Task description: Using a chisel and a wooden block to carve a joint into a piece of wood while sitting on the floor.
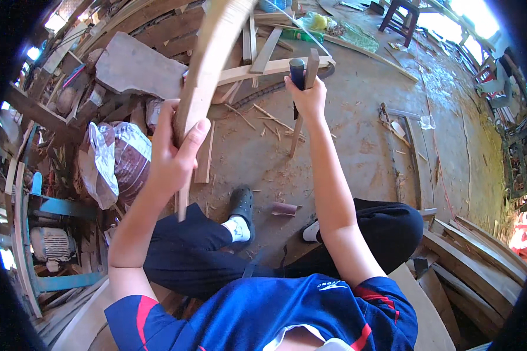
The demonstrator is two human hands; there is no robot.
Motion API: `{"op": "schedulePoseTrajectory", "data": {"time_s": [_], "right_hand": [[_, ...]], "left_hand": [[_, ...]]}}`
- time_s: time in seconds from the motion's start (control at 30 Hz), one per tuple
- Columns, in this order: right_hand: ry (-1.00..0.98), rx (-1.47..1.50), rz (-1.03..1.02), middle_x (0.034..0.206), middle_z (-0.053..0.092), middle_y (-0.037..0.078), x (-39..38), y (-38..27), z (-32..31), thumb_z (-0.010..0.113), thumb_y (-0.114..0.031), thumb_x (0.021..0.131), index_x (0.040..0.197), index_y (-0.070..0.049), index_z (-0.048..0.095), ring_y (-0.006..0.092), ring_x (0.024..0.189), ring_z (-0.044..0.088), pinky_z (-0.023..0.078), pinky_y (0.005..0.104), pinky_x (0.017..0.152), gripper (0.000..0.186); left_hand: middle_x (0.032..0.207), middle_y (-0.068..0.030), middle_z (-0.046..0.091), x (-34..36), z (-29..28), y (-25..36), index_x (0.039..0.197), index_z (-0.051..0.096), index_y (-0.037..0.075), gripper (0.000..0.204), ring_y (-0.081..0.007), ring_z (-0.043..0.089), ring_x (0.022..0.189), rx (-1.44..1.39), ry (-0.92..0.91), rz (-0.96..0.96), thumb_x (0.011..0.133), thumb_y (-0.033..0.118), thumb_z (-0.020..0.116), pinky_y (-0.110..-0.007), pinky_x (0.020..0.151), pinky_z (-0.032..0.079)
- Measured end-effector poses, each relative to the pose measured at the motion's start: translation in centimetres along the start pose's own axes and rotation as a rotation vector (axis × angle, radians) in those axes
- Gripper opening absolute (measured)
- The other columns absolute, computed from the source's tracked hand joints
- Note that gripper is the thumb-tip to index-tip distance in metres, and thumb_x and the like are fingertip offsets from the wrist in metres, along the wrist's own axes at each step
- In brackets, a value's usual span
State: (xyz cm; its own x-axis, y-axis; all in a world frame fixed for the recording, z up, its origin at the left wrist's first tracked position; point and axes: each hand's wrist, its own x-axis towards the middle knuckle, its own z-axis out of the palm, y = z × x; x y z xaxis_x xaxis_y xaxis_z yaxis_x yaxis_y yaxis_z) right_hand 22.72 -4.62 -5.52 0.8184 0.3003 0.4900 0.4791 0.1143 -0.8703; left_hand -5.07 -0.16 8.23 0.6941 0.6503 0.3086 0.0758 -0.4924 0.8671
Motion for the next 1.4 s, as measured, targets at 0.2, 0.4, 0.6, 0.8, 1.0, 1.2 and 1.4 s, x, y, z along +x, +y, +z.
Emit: {"op": "schedulePoseTrajectory", "data": {"time_s": [0.2,0.4,0.6,0.8,1.0,1.2,1.4], "right_hand": [[-0.077,-0.091,-0.022,0.067,0.062,0.015,-0.3,-0.9,1.0,0.075,-0.021,0.07,0.079,0.001,0.06,0.0277,0.059,0.059,0.047,0.0343,0.062,0.028],[-0.037,-0.052,-0.052,0.066,0.063,0.016,-0.6,-1.2,1.2,0.075,-0.021,0.07,0.078,0.001,0.061,0.0275,0.061,0.061,0.048,0.0346,0.062,0.028],[-0.062,-0.054,-0.019,0.066,0.063,0.015,-0.7,-1.5,1.3,0.076,-0.021,0.069,0.078,0.001,0.062,0.0251,0.06,0.06,0.048,0.0338,0.062,0.028],[-0.046,-0.054,0.004,0.066,0.062,0.011,-0.7,-1.7,0.0,0.076,-0.019,0.07,0.078,0.001,0.061,0.0179,0.059,0.058,0.047,0.0314,0.062,0.026],[-0.062,-0.062,-0.018,0.067,0.063,0.009,-0.6,-1.5,-0.3,0.076,-0.019,0.071,0.078,0.0,0.061,0.0155,0.061,0.058,0.047,0.0307,0.061,0.025],[-0.105,-0.132,0.006,0.074,0.067,0.005,-0.5,-1.3,-0.8,0.075,-0.019,0.073,0.086,-0.001,0.067,0.0109,0.067,0.059,0.047,0.0274,0.067,0.023],[-0.063,-0.064,-0.031,0.068,0.064,0.011,-0.5,-0.9,0.0,0.076,-0.021,0.07,0.081,-0.002,0.064,0.0204,0.061,0.061,0.048,0.0319,0.063,0.025]], "left_hand": [[0.079,-0.0175,0.06,-0.2,-0.5,-4.2,0.1,0.046,0.0,0.043,-0.0225,0.059,0.07,0.326,-0.243,-0.013,0.082,0.033,0.066,-0.035,0.066,0.046],[0.074,-0.0041,0.055,-0.2,-1.9,-0.1,0.103,0.047,0.003,0.03,-0.0093,0.052,0.063,0.159,-0.059,-0.027,0.087,0.025,0.061,-0.028,0.057,0.042],[0.085,-0.0121,0.058,-0.5,-1.3,-2.2,0.112,0.045,0.003,0.039,-0.0183,0.057,0.071,0.332,-0.315,-0.154,0.087,0.03,0.059,-0.033,0.061,0.046],[0.07,0.0039,0.045,-0.2,-2.6,1.8,0.112,0.047,0.009,0.032,-0.0042,0.043,0.051,0.145,-0.114,-0.065,0.09,0.031,0.055,-0.021,0.041,0.034],[0.078,-0.0139,0.062,-1.8,-0.8,-2.8,0.108,0.045,0.002,0.04,-0.0189,0.06,0.069,0.4,-0.254,0.014,0.087,0.032,0.06,-0.035,0.062,0.047],[0.076,-0.005,0.054,-1.1,-2.5,1.7,0.101,0.047,0.003,0.032,-0.0136,0.05,0.06,0.175,-0.12,-0.064,0.088,0.028,0.061,-0.031,0.056,0.042],[0.077,-0.0219,0.06,-2.0,-1.0,-2.9,0.105,0.043,-0.001,0.042,-0.0322,0.062,0.071,0.436,-0.193,-0.008,0.085,0.031,0.061,-0.038,0.062,0.045]]}}
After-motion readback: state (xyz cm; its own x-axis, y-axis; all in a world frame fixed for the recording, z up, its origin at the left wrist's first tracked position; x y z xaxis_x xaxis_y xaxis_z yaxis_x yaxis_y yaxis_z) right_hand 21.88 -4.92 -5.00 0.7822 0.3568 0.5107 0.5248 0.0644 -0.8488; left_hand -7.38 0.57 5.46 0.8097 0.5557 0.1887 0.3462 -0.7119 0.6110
